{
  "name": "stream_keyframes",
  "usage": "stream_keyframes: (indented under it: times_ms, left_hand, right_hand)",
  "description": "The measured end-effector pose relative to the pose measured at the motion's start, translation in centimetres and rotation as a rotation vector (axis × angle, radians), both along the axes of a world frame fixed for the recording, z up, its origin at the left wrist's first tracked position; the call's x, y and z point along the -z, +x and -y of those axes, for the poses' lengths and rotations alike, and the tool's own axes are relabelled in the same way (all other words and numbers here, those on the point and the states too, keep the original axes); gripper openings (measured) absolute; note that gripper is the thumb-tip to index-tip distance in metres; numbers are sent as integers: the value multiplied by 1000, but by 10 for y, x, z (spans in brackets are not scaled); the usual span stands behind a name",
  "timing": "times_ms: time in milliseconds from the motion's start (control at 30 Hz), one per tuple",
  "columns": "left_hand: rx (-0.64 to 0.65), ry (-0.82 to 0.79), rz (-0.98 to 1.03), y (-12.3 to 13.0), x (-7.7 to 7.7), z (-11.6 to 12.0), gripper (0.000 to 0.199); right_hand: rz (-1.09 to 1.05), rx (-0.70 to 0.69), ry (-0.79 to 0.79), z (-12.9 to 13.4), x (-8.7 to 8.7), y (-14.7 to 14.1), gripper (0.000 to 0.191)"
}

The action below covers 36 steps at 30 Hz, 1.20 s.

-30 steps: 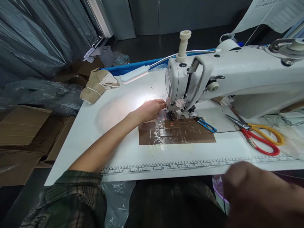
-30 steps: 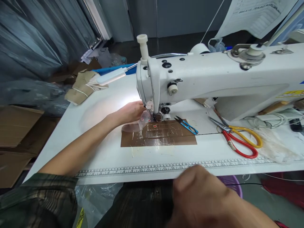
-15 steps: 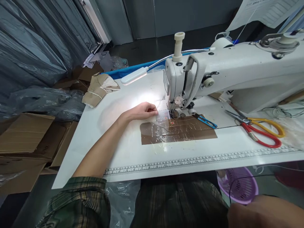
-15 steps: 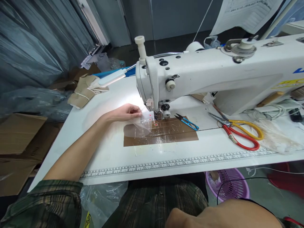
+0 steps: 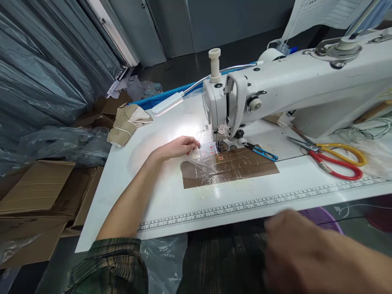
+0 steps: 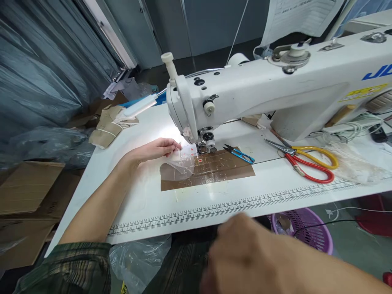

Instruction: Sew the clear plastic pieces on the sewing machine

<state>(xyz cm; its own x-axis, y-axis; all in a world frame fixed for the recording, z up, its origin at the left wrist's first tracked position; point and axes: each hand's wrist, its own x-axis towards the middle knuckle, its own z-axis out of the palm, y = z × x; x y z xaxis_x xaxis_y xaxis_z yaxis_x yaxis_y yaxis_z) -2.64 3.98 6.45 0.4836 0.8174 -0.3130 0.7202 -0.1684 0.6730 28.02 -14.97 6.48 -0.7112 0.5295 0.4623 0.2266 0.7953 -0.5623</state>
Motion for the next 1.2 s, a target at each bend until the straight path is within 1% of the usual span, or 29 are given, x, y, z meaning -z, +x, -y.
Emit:
stream_keyframes:
  times_ms: [33,67,100,133,233,300,367,433,533,633,700,733,800,833,867,967,1000,1033,1067,1100,1200]
  left_hand:
    - [18,52,-49,2,-2,1,34]
    - [39,112,-112,5,-5,3,34]
    - [63,178,-179,9,-6,4,34]
    - [89,251,-241,13,-7,6,35]
    - [171,465,-336,28,-5,9,33]
    - [223,525,-305,36,1,9,32]
    - [258,494,-249,41,8,8,32]
    - [253,452,-227,42,13,6,31]
    - [212,417,-248,40,19,3,25]
    - [224,459,-225,36,20,2,23]
    - [245,502,-150,34,20,6,23]
    - [244,499,-93,33,19,9,21]
    - [208,429,19,30,20,17,17]
    - [175,381,57,29,21,20,16]
    - [135,333,82,28,22,24,16]
    - [17,180,196,25,29,29,19]
    - [-13,118,270,25,32,29,19]
    - [-35,56,347,24,34,29,21]
    - [-51,2,415,24,37,28,25]
    - [-63,-42,461,24,39,28,30]
    - [-108,-116,495,25,42,28,40]
  right_hand:
    - [-2,-11,-29,-16,-1,-2,5]
    - [7,63,-36,-34,2,-1,6]
    - [6,201,-14,-52,8,3,10]
    - [33,303,3,-69,17,9,13]
    - [163,563,83,-107,46,28,24]
    - [231,658,93,-120,60,36,31]
    - [269,717,83,-126,70,39,35]
    - [282,754,82,-128,76,38,37]
    - [281,760,101,-131,83,37,35]
    - [294,741,113,-133,86,36,39]
    - [272,747,100,-133,84,35,39]
    - [235,754,84,-131,82,33,38]
    - [123,758,22,-126,77,29,33]
    - [69,744,-43,-123,75,26,31]
    - [22,708,-145,-119,73,22,30]
    - [-50,511,-568,-108,69,7,25]
    - [-48,453,-665,-107,68,0,24]
    - [-39,422,-703,-106,67,-6,23]
    - [-23,421,-682,-106,65,-13,22]
    - [-4,444,-624,-108,64,-20,20]
    - [54,578,-429,-115,59,-38,19]
